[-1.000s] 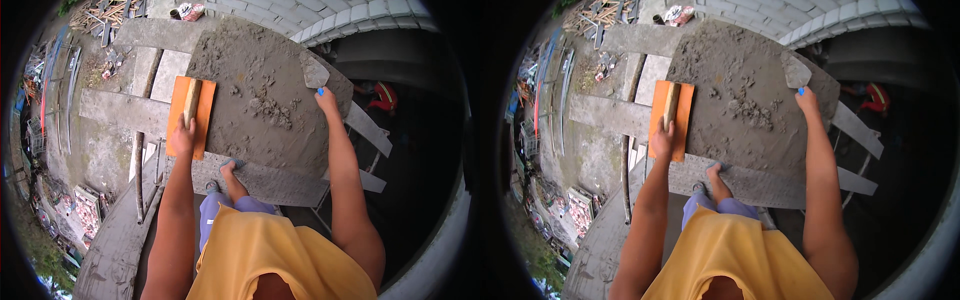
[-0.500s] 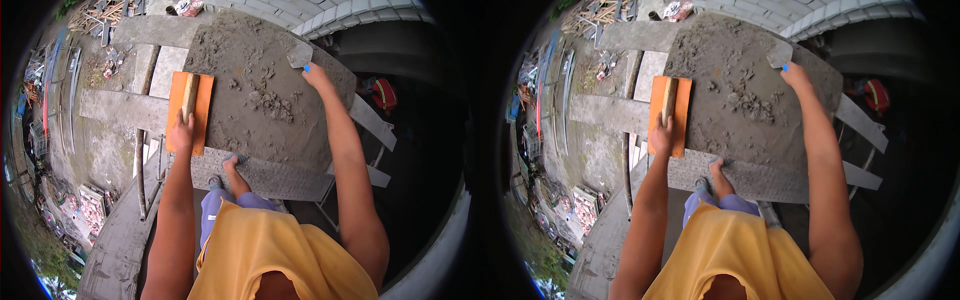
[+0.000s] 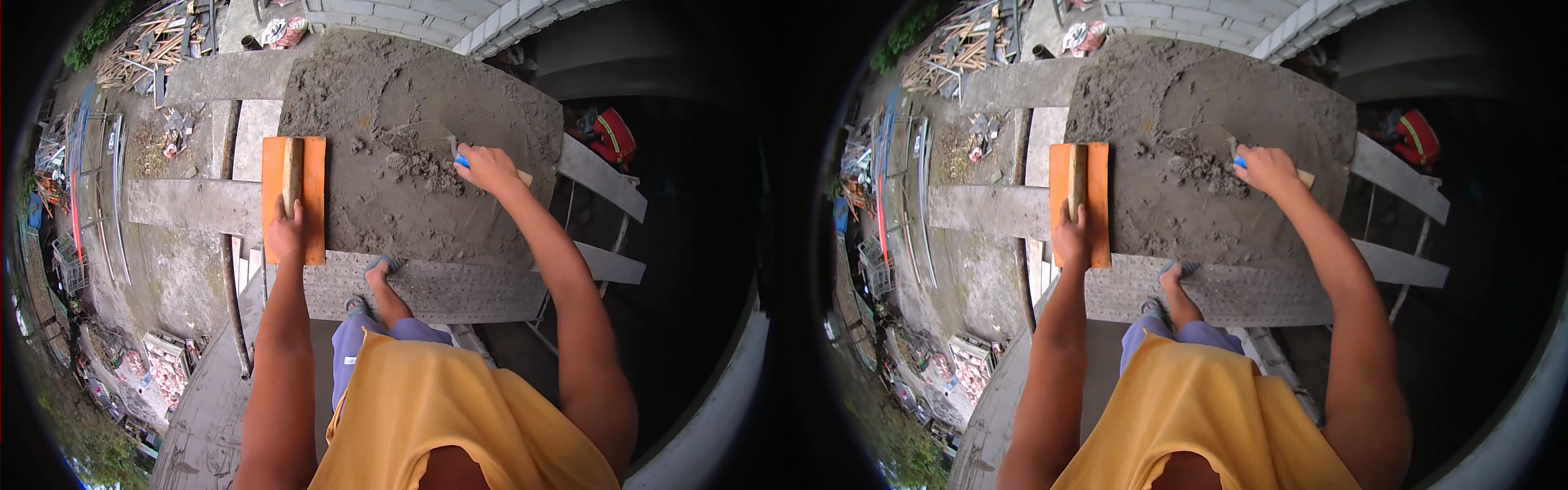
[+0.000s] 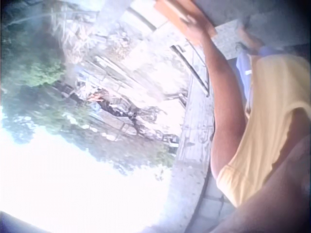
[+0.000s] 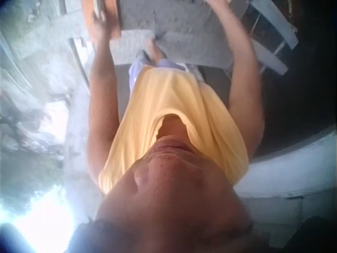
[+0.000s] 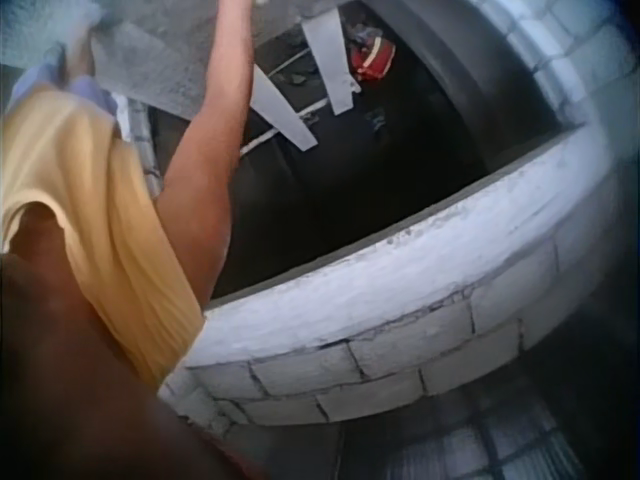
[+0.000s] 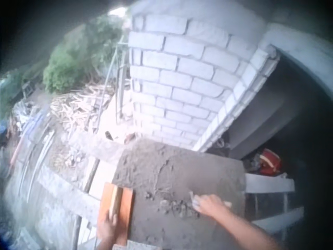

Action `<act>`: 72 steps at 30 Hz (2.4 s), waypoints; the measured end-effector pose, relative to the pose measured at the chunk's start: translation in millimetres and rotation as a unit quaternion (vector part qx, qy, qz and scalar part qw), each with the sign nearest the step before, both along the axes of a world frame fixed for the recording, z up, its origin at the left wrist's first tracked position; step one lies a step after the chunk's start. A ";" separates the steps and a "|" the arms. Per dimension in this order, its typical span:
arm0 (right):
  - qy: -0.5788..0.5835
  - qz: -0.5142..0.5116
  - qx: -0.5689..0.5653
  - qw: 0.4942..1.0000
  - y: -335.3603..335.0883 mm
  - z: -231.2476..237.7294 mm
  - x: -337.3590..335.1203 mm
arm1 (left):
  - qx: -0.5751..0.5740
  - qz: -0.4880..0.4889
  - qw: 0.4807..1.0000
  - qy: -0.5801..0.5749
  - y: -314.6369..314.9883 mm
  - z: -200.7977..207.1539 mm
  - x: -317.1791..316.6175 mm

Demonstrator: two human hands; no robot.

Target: The person scoops wet cement from a wooden board using a hand trowel and applies it to the gaps between white cinder blocks on a wall. They smooth the cement into the joints and continue this process across multiple sections of the wall.

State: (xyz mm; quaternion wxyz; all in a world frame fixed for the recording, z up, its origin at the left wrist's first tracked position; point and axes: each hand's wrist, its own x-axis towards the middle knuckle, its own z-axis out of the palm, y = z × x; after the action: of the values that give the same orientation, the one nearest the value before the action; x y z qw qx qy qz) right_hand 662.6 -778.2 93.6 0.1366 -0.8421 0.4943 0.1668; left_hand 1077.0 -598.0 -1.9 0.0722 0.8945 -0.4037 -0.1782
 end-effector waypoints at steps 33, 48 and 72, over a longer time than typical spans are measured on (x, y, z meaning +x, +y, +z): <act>-0.035 -0.122 0.047 0.991 -149.4 -64.6 54.9 | 0.012 0.019 0.999 0.042 -3.5 7.7 0.1; -0.086 0.147 -0.105 0.980 17.0 19.1 -3.7 | 0.004 0.022 0.999 0.029 -3.2 6.6 -2.9; -0.297 -0.656 0.046 0.693 206.2 -33.0 15.3 | -0.009 -0.024 0.992 0.124 2.2 12.8 10.8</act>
State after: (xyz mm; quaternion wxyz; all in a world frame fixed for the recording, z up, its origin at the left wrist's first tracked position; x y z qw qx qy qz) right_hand 677.9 -572.0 60.6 0.3900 -0.3025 0.8461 -0.2012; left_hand 1087.8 -595.8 10.9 0.1258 0.8548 -0.4145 -0.2857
